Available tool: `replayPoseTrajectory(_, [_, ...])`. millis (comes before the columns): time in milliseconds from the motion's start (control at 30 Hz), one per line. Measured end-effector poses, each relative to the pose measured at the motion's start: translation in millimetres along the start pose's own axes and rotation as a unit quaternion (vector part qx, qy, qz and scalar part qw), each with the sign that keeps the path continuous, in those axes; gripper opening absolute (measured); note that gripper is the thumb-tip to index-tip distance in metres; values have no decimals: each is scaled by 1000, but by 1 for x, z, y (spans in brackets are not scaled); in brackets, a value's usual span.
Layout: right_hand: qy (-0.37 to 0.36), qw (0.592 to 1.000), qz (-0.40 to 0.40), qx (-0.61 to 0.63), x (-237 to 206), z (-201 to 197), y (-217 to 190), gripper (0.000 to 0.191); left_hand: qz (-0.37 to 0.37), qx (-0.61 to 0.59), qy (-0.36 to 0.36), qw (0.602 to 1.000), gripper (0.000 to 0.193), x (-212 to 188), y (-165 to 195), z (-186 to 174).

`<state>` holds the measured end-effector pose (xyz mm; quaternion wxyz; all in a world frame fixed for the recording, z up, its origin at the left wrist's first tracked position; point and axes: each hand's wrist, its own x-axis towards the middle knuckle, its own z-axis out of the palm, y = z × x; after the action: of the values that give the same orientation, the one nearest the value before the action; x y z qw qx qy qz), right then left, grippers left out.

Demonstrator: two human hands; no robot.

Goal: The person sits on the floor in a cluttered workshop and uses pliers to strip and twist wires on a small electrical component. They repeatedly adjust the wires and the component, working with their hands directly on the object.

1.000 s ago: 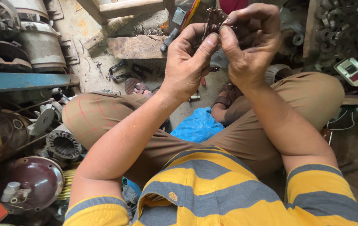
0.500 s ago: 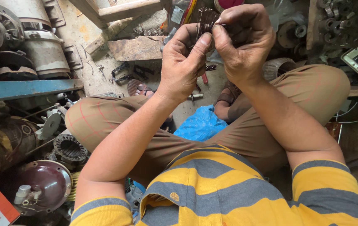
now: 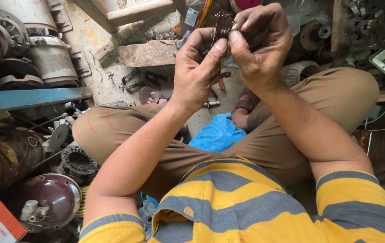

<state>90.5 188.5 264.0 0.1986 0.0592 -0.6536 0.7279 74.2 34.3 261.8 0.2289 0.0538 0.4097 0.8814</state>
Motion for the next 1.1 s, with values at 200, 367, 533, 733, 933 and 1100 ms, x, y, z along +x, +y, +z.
replayPoseTrajectory(200, [-16, 1000, -20, -10, -7, 0, -5, 28, -63, -125, 48, 989, 13, 1, 1, 2])
replayPoseTrajectory(367, [-7, 1000, -16, 14, -7, 4, -4, 29, -46, -119, 35, 991, 14, 4, 3, 1])
replayPoseTrajectory(533, [-10, 1000, -25, 1, -4, 3, -5, 35, 23, -1, 23, 999, 17, 1, 3, 1])
replayPoseTrajectory(733, [10, 995, -4, -103, -5, 3, -2, 26, 67, 54, 30, 996, 16, 1, 0, 0])
replayPoseTrajectory(933, [-4, 998, -26, -49, -7, -1, 3, 24, 13, 36, 46, 998, 17, 1, 6, 0])
replayPoseTrajectory(1100, [-5, 999, -25, -44, -8, 1, 5, 25, 22, 22, 35, 999, 16, 0, 8, 0])
